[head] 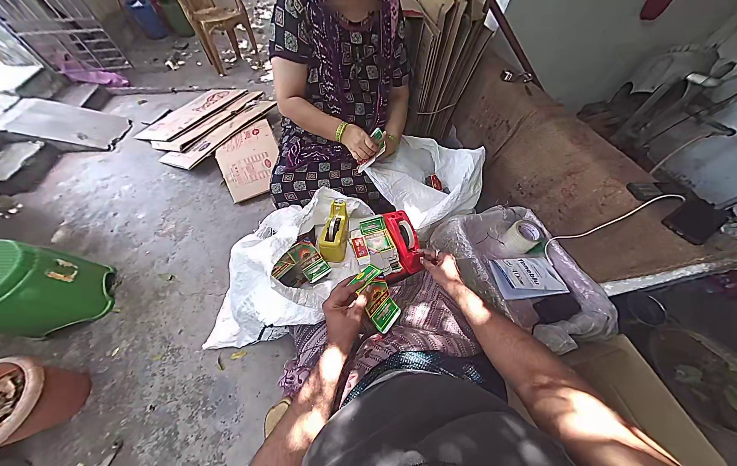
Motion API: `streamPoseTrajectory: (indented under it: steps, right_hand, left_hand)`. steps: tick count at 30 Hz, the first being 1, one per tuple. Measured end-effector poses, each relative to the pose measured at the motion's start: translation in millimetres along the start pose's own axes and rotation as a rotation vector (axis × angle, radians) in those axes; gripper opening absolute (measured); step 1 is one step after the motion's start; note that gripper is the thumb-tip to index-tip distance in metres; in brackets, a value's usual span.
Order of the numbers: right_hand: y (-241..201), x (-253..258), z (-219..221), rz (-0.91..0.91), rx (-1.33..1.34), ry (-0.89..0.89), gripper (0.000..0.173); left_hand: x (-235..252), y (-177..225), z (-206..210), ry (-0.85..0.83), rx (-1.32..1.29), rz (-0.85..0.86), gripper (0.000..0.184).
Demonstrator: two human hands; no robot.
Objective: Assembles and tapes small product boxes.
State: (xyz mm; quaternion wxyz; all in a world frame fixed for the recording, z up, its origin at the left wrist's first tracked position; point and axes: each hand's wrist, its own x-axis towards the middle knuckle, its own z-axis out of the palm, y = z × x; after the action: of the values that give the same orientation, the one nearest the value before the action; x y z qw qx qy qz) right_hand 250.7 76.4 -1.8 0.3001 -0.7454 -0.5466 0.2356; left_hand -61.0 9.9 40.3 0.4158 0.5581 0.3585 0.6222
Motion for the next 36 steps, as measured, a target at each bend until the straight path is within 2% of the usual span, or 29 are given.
streamPoseTrajectory:
  steps: [3,6,9,13,20,28,36]
  right_hand:
    - [-34.8,-35.0,1.3,-0.021,0.297,0.028,0.056]
    - [-78.6,-80.8,-3.6,0.030,0.786,-0.164,0.055]
    - [-104.3,-105.4,-1.1,-0.052,1.010,-0.361,0.058]
    - [-122.4,-114.5,6.1,-0.013,1.063,-0.426,0.052]
    - [-132.1,-108.7,13.3,0.078,1.025,-0.376,0.045]
    - [-142.1,-103.5,11.6,0.237,0.917,-0.389,0.047]
    - [-137.0,-100.6,16.4,0.434,1.065,-0.501,0.026]
  left_hand:
    - [-0.1,-0.7,-3.1,-0.002,0.140,0.080,0.013]
    - [-3.0,2.6,-1.2,-0.020,0.271,0.123,0.013]
    - [-5.1,4.8,0.4,-0.054,0.360,0.133,0.015]
    - [-9.3,6.1,1.7,-0.107,0.425,0.120,0.017]
    - [-12.8,5.7,1.6,-0.124,0.563,0.166,0.019]
    - [-15.0,6.4,3.0,-0.117,0.638,0.195,0.019]
    - [-15.1,8.1,2.9,-0.145,0.582,0.180,0.017]
